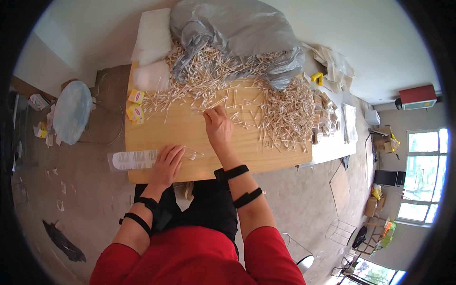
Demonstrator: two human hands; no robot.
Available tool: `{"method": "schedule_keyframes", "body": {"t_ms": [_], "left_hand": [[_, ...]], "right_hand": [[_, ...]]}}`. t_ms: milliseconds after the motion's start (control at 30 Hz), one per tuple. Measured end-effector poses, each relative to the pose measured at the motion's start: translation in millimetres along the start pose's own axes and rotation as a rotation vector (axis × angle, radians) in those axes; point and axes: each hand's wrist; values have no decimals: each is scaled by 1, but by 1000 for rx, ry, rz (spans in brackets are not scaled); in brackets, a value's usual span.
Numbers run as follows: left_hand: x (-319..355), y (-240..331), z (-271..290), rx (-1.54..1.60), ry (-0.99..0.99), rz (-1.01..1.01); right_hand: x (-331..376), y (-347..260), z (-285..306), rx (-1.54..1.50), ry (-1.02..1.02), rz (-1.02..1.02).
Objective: The person is counting and packaging cotton swab sticks into small plastic bags.
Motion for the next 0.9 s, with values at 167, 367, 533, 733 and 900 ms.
{"method": "schedule_keyframes", "body": {"t_ms": [167,367,533,733,900], "left_hand": [[-3,-1,0,-66,-32,-24],[-4,0,0,2,-9,-19],[-6,1,2,-13,26,-28],[-5,3,1,43,57,-17],[-2,0,-2,50,55,-19]], "right_hand": [[56,-1,13,-59,-62,-64],[107,-2,25,-151,-120,-324],[127,2,16,-138,-115,-275],[112,1,17,-93,-66,-233],[125,-13,19,-166,-130,-290]]}}
Point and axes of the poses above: each hand's wrist, its own x-axis away from the middle knuckle, its own z-axis out of the back of the hand, y = z × x, and after that the axes turned 10 degrees about -z, right-handed
